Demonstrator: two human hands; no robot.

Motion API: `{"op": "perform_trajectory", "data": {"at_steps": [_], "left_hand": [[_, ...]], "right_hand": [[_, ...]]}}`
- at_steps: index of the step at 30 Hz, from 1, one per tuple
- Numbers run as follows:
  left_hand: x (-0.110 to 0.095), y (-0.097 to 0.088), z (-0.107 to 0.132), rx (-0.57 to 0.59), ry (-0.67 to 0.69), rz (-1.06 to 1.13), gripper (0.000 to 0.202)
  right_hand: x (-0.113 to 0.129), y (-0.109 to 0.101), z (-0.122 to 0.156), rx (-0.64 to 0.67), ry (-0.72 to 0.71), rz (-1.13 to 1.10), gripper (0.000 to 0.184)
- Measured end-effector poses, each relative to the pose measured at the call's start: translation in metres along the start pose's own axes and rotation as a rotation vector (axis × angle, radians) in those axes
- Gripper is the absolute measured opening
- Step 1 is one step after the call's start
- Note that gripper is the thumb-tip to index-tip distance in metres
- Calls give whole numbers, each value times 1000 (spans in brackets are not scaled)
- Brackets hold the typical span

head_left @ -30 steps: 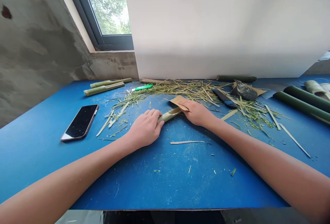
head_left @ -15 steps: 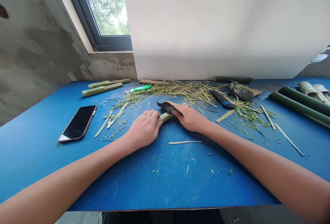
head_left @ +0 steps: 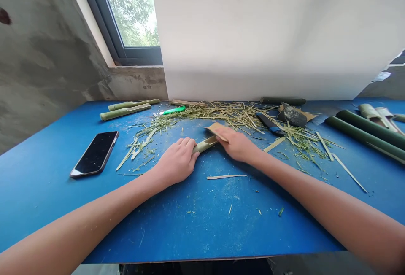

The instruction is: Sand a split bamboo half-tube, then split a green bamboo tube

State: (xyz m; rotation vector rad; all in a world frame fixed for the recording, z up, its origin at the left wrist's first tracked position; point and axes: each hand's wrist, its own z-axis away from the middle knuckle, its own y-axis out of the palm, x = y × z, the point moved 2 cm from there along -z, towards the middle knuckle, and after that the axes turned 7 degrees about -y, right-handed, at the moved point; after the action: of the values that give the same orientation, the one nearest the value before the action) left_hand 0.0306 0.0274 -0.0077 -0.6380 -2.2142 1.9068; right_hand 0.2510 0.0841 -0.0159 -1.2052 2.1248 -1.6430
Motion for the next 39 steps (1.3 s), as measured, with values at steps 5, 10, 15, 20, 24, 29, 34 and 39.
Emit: {"op": "perform_trajectory", "data": {"at_steps": [5,10,15,20,24,29,34,39], "left_hand": [[1,-1,0,9,5,-9,27],[0,-2,1,23,-5,-11,26],[0,-2,0,18,4,-16,28],[2,-1,-1,22,-15,15,26],[3,0,0,15,-8,8,28],[3,1,0,15,-16,19,26],[2,-1,0,27,-25,14,27],[0,-2,0,47,-37,15,26]], "right_hand": [[3,2,-2,32,-43,-46,45],[-1,0,-2,-8,35,35,43],[12,2,-3,48,-78,-42,42],[3,-4,-5,27,120,75,42],[12,0,-5,39,-103,-112,47],[6,-1,-6,26,128,31,45],[9,-3,-5,55,-32,-70,47],[-1,-5,-5,20,189,88,43]]}}
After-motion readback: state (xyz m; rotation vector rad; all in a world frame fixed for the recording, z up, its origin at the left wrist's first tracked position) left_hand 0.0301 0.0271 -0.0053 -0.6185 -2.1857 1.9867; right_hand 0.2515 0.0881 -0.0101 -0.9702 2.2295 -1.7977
